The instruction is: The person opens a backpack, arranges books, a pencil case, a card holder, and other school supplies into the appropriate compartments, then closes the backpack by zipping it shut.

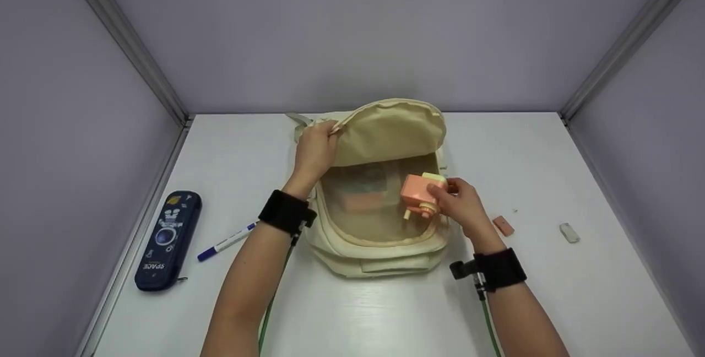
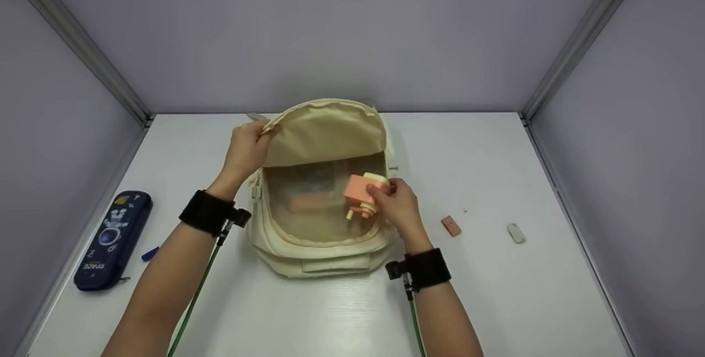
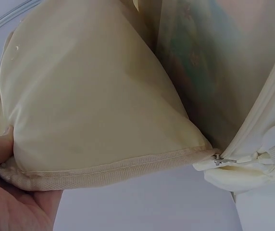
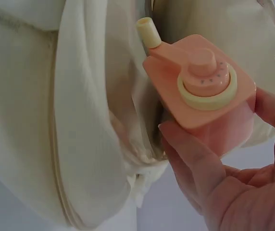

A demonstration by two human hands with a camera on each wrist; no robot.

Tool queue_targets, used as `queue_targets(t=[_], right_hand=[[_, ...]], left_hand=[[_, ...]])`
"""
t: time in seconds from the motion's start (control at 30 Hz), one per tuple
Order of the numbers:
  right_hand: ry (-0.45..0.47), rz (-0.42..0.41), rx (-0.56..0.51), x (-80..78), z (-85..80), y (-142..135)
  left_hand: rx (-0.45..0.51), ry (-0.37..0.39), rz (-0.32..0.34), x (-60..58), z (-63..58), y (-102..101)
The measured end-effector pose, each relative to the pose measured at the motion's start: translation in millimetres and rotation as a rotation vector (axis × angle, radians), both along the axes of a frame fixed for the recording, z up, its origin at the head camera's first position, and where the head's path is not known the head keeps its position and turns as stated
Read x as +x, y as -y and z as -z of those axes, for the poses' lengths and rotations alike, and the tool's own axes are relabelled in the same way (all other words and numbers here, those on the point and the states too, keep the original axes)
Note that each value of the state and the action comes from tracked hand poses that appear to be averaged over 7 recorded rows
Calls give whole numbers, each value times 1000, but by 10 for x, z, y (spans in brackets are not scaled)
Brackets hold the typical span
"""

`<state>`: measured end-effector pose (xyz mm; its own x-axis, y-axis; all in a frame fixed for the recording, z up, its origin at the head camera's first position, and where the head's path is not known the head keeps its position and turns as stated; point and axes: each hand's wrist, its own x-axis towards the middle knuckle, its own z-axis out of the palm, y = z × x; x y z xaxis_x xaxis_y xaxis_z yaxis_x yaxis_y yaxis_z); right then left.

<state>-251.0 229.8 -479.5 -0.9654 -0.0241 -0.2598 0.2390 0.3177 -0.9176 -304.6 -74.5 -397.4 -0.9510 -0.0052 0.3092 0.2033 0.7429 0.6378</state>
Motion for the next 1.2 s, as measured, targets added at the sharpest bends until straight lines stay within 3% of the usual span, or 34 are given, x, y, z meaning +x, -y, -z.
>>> queue_targets(t=[0.2, 0.57, 0.63, 0.83, 0.97, 1.03, 1.2], right_hand=[[38, 18, -66, -102, 110, 209], [-23, 113, 14, -213, 213, 390], [-15, 122, -36, -220, 226, 404], [53, 125, -320, -245, 243, 482], [78, 98, -418, -232, 220, 532], [83, 79, -413, -215, 210, 561], [69, 17, -281, -156, 200, 624]], left_hand=[[0, 12, -10, 5, -5, -7], [10, 9, -3, 13, 26, -4], [4, 8, -3, 13, 23, 1], [-21, 1, 11, 5, 3, 13], [-22, -30, 10, 4, 6, 9], [-14, -38, 11, 8, 8, 6], [3, -44, 17, 10, 9, -3]])
